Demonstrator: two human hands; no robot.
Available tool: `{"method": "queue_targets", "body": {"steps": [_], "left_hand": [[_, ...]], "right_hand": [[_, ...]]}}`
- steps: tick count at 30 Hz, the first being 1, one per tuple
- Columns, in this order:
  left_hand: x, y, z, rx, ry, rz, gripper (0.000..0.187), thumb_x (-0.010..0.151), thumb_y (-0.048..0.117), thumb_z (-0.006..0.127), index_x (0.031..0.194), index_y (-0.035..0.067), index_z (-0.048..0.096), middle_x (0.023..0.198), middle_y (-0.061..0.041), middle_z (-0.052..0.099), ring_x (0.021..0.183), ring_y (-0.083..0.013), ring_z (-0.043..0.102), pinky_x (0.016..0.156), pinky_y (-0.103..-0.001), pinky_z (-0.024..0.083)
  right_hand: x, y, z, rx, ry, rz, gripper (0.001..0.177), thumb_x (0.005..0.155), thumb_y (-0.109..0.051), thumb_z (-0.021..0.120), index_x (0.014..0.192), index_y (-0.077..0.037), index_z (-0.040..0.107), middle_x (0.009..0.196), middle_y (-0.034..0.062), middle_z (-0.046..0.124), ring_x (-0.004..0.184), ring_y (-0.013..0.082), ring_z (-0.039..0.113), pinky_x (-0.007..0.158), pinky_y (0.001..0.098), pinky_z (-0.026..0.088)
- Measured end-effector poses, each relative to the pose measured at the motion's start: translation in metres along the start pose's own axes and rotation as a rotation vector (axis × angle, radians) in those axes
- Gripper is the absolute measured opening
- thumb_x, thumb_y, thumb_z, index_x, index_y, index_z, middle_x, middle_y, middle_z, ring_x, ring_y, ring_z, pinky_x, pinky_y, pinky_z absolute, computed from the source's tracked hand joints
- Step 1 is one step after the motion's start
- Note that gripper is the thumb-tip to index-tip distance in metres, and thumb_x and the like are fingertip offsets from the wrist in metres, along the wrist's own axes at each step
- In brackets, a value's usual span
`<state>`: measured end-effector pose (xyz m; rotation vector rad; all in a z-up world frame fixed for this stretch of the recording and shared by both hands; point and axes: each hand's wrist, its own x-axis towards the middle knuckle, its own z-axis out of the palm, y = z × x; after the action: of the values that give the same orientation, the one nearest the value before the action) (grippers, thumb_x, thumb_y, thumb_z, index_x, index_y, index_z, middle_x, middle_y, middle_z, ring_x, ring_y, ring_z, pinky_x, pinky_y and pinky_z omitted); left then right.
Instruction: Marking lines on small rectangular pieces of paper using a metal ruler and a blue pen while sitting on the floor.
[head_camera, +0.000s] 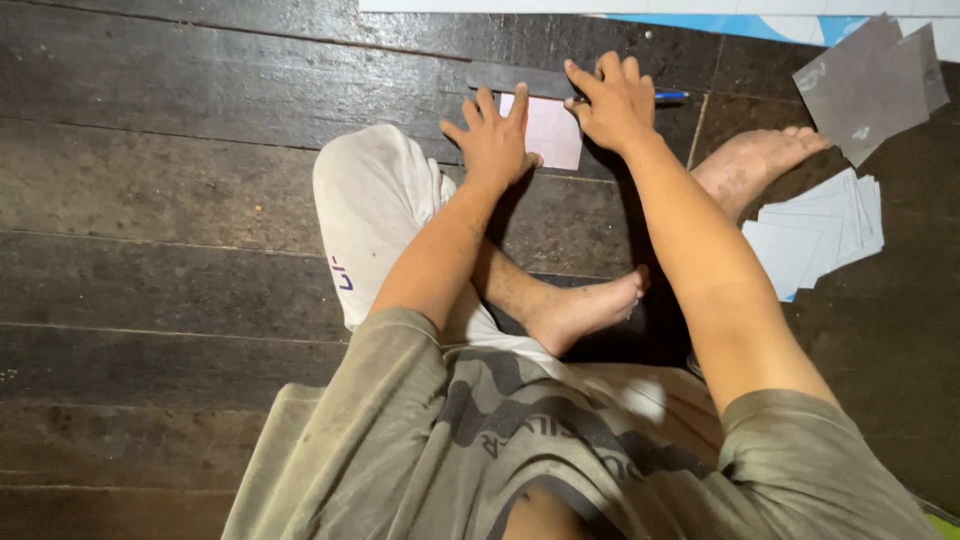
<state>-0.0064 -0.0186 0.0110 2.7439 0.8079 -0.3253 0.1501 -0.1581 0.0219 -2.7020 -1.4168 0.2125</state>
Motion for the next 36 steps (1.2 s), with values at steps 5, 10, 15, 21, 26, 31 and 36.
{"method": "queue_targets", "body": {"steps": [5,10,15,21,26,31,36], "left_hand": [[0.023,-0.014,0.013,0.010,0.186,0.037,0.055,0.080,0.052,0.073,0.131,0.036,0.061,0.120,-0.014,0.054,0.099,-0.0336,0.054,0.083,-0.066,0.038],[0.084,-0.025,-0.001,-0.092,0.199,0.033,0.026,0.091,0.028,0.054,0.095,0.019,0.078,0.102,-0.013,0.070,0.087,-0.0353,0.064,0.078,-0.061,0.039],[0.109,-0.043,-0.013,-0.353,-0.031,-0.115,0.027,0.067,0.022,0.087,0.090,0.024,0.072,0.096,0.000,0.075,0.093,-0.0288,0.071,0.080,-0.054,0.050],[0.110,-0.056,-0.023,-0.477,-0.058,-0.102,0.036,0.064,0.026,0.093,0.090,0.021,0.070,0.089,0.005,0.075,0.088,-0.0262,0.072,0.078,-0.049,0.053],[0.113,-0.056,-0.021,-0.503,-0.048,-0.112,0.037,0.061,0.028,0.097,0.081,0.022,0.066,0.079,0.010,0.071,0.078,-0.0209,0.069,0.074,-0.044,0.051],[0.111,-0.057,-0.025,-0.499,-0.067,-0.167,0.041,0.061,0.030,0.098,0.091,0.022,0.071,0.082,0.010,0.075,0.084,-0.0188,0.074,0.081,-0.043,0.054],[0.108,-0.055,-0.027,-0.537,-0.065,-0.180,0.043,0.059,0.026,0.097,0.095,0.022,0.072,0.082,0.011,0.076,0.082,-0.0184,0.074,0.078,-0.041,0.055]], "right_hand": [[-0.004,0.000,0.005,-0.044,0.010,-0.005,0.047,0.100,-0.043,0.070,0.146,-0.033,0.065,0.110,0.0060,0.048,0.090,0.0273,0.042,0.074,0.0410,0.040],[-0.007,-0.002,0.004,-0.114,0.032,-0.031,0.051,0.100,-0.042,0.071,0.149,-0.033,0.062,0.113,0.0083,0.050,0.091,0.0296,0.044,0.070,0.0428,0.043],[-0.003,-0.003,0.000,-0.196,-0.062,-0.048,0.058,0.103,-0.044,0.064,0.157,-0.028,0.050,0.117,0.0144,0.050,0.092,0.0320,0.046,0.068,0.0419,0.048],[-0.003,-0.031,-0.083,0.355,0.177,0.071,0.033,0.108,-0.023,0.060,0.137,-0.009,0.067,0.119,0.0136,0.058,0.105,0.0360,0.064,0.088,0.0441,0.051],[-0.011,-0.046,-0.089,0.963,0.273,-0.052,0.027,0.112,-0.016,0.056,0.099,0.006,0.065,0.091,0.0143,0.064,0.077,0.0244,0.064,0.073,0.0356,0.055],[-0.013,-0.070,-0.042,1.044,0.346,0.017,0.015,0.087,0.009,0.077,0.088,0.006,0.063,0.090,0.0140,0.070,0.072,0.0226,0.072,0.067,0.0307,0.060],[-0.009,-0.082,-0.010,1.198,0.401,0.187,0.017,0.087,0.007,0.069,0.088,0.001,0.054,0.081,0.0121,0.068,0.068,0.0208,0.072,0.063,0.0300,0.059]]}}
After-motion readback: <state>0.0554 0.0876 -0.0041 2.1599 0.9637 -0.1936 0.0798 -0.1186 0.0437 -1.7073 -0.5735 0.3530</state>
